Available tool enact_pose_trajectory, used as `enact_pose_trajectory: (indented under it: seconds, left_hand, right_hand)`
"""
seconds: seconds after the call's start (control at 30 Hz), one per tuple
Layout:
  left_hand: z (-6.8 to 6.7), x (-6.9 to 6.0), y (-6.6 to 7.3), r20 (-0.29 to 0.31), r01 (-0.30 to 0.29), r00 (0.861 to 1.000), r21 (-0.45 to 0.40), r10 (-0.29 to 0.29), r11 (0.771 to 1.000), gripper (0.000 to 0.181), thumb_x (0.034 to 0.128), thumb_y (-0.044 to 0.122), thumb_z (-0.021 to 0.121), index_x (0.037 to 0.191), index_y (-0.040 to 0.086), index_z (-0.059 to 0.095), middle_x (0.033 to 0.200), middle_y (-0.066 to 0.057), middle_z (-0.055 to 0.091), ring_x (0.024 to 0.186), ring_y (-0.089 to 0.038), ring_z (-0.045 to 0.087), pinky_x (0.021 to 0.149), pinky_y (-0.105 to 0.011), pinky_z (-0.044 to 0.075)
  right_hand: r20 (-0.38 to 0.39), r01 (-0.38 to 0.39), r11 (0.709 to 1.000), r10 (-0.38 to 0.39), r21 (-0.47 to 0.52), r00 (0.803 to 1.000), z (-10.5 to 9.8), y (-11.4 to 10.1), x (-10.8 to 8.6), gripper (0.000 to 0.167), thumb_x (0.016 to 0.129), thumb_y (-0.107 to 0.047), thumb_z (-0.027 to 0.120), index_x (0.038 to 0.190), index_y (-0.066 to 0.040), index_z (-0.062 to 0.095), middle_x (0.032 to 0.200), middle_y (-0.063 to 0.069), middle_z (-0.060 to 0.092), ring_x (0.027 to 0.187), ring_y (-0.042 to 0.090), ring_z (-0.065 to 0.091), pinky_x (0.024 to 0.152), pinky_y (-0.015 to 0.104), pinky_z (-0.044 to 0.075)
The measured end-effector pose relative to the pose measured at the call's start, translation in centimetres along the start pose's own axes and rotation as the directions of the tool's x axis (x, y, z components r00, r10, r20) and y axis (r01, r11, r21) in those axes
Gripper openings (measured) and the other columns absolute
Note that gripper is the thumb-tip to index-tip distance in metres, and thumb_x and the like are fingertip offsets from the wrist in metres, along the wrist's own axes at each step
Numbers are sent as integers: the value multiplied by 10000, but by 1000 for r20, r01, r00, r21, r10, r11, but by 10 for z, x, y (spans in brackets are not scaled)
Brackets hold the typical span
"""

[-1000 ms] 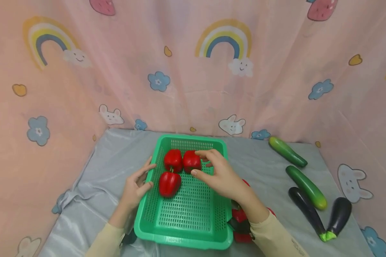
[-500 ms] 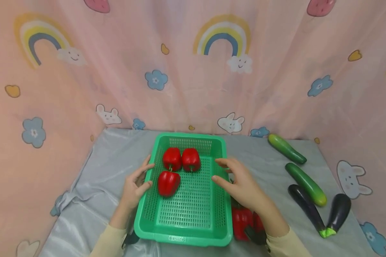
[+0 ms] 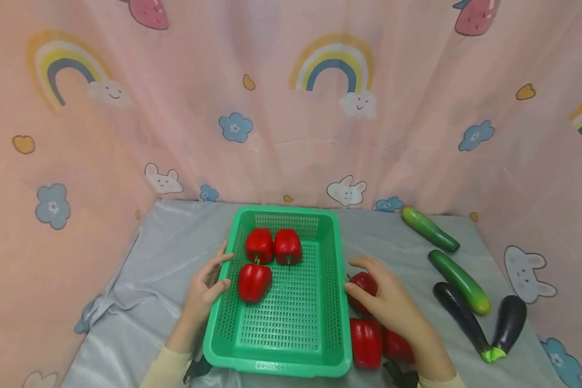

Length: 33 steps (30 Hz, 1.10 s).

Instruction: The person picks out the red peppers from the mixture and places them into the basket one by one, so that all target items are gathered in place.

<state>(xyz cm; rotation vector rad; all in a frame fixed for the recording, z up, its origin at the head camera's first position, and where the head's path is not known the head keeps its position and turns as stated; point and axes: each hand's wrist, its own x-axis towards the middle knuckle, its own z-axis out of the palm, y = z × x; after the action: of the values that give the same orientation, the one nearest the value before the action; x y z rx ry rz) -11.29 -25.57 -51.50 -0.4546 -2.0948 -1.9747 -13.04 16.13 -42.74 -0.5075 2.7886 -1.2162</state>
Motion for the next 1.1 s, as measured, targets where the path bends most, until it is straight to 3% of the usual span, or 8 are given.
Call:
enact_pose_trajectory:
  seconds: [0.17, 0.4, 0.6, 0.87, 1.1]
  left_hand:
    - [1, -2, 0, 8, 0, 1000, 7, 0, 1000, 509, 985, -112, 590, 1493, -97, 561, 1758, -237, 295, 1642, -157, 265, 1240, -212, 246]
    - [1, -5, 0, -2, 12, 1000, -12, -12, 1000, 514, 984, -113, 584, 1497, -93, 557, 1763, -229, 288, 1647, -171, 250, 1244, -209, 232]
    - [0, -5, -1, 8, 26, 1000, -17, -26, 1000, 520, 983, -101, 585, 1501, -86, 555, 1770, -204, 287, 1649, -161, 242, 1247, -217, 222]
    - [1, -3, -1, -2, 13, 1000, -26, -13, 1000, 530, 972, -93, 581, 1501, -88, 554, 1760, -271, 256, 1649, -168, 243, 1254, -214, 213]
    - [1, -2, -1, -2, 23, 1000, -11, -23, 1000, 531, 973, -97, 581, 1503, -71, 563, 1767, -212, 289, 1642, -151, 260, 1245, -205, 228]
  right_hand:
    - [28, -58, 998, 58, -15, 998, -1, 10, -7, 643, 928, -287, 889, 1487, -105, 630, 1512, 139, 606, 1411, 438, 543, 956, 650, 588]
    - [71, -68, 997, 71, -45, 995, 0, 20, -9, 657, 898, -149, 900, 1495, -75, 635, 1571, 198, 555, 1415, 497, 535, 981, 686, 560]
    - [99, -68, 996, 74, -59, 992, 3, 28, -13, 662, 902, -186, 897, 1501, -85, 636, 1599, 229, 515, 1410, 514, 523, 976, 692, 561]
    - [90, -83, 995, 88, -59, 992, 0, 31, -15, 731, 911, -267, 899, 1538, -54, 589, 1620, 262, 469, 1414, 536, 495, 968, 719, 550]
    - [93, -122, 990, 128, -65, 987, -3, 34, -16, 874, 858, -163, 929, 1606, -23, 499, 1640, 282, 423, 1363, 538, 549, 949, 700, 568]
